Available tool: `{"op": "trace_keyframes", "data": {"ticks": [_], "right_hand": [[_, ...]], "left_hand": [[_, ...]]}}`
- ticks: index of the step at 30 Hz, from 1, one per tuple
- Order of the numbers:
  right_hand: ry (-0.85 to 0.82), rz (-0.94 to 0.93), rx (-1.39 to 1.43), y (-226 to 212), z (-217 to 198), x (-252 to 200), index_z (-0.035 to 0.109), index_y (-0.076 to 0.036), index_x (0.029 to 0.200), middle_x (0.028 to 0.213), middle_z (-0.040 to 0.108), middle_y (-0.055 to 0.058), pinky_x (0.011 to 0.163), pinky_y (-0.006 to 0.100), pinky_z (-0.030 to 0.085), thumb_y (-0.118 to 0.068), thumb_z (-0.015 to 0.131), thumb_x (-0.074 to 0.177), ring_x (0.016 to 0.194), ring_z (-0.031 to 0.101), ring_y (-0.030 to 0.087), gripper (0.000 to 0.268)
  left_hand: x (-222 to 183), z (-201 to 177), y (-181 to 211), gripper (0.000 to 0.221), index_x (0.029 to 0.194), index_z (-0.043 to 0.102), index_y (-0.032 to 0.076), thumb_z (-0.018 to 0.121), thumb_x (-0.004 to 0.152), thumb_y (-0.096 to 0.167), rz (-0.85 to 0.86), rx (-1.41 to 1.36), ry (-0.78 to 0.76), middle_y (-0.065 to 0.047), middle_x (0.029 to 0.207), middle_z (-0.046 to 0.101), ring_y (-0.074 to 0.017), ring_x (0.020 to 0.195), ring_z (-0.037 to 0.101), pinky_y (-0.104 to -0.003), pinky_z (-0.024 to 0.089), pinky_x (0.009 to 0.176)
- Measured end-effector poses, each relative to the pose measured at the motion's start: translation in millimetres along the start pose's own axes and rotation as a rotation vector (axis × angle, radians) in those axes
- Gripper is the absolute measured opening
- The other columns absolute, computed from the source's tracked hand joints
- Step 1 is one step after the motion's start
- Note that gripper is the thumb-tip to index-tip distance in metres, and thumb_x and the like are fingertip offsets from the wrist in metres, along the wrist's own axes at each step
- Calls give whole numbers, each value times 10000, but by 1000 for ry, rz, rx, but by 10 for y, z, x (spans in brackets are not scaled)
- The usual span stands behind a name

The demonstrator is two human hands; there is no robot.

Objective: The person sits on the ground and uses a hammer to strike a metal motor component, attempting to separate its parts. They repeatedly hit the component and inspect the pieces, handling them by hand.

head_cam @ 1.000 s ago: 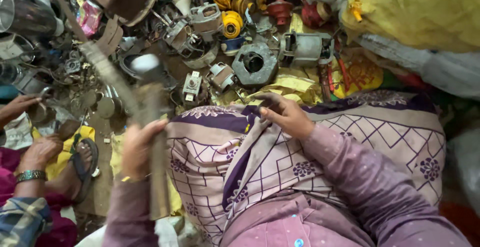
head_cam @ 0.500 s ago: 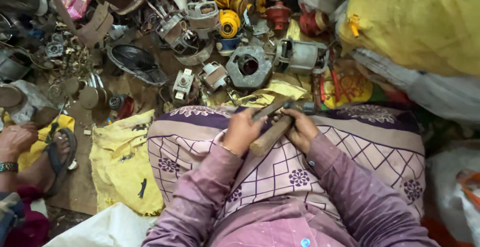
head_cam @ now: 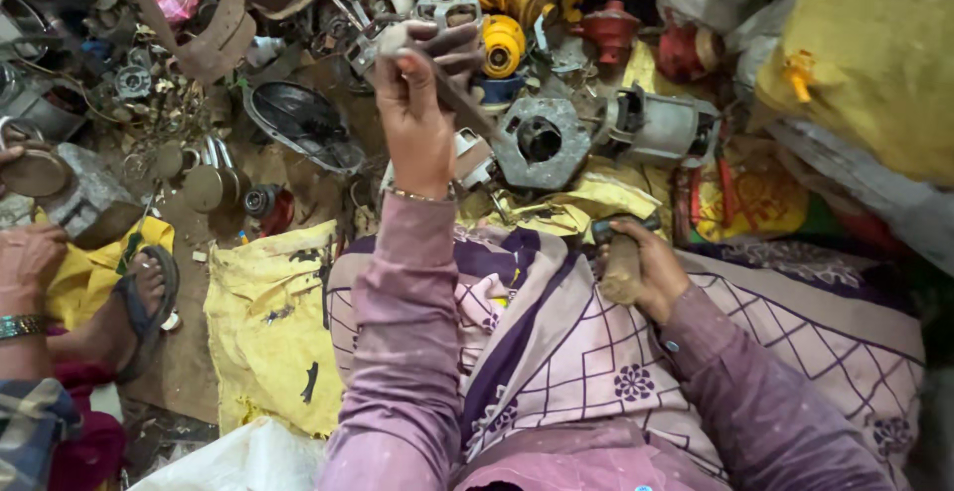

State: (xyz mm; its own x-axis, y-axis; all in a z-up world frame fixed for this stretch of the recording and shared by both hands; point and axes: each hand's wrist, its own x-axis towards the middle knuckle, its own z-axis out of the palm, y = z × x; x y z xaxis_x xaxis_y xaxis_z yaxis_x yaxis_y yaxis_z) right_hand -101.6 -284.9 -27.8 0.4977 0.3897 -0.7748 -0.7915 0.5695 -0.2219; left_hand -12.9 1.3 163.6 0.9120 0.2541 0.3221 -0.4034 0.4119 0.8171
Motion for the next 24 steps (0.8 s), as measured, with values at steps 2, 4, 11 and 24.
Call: {"op": "trace_keyframes", "data": {"ticks": [2,4,11,24], "right_hand": [[50,-15,-37,-41,38,-55,582,-80,950,721,603,40,530,323,542,-239,722,910,572,612,184,215],[76,-4,-46,-52,80,-80,586,-76,958,721,606,51,520,321,540,-251,715,901,568,616,188,224],[84,25,9,-55,147,-127,565,-106,967,735,602,43,512,292,535,-255,713,886,564,605,171,225],[91,17,-17,-66,244,-241,533,-87,1020,780,586,43,516,296,534,-254,701,903,598,612,163,265]], "left_hand": [[41,-118,-249,465,1284,495,90,554,1018,466,-13,-129,54,-95,1183,668,-238,1119,677,-445,561,1076],[80,-224,-469,474,1315,484,100,549,1039,480,-11,-156,42,-67,1162,629,-198,1152,628,-434,517,1157],[167,-294,-939,450,1303,540,96,550,1076,484,34,31,-101,-40,1058,607,-149,1010,593,-334,506,988],[60,-161,-932,350,1328,548,80,556,1131,369,69,173,-270,-6,1021,572,-84,925,549,-234,478,885]]}}
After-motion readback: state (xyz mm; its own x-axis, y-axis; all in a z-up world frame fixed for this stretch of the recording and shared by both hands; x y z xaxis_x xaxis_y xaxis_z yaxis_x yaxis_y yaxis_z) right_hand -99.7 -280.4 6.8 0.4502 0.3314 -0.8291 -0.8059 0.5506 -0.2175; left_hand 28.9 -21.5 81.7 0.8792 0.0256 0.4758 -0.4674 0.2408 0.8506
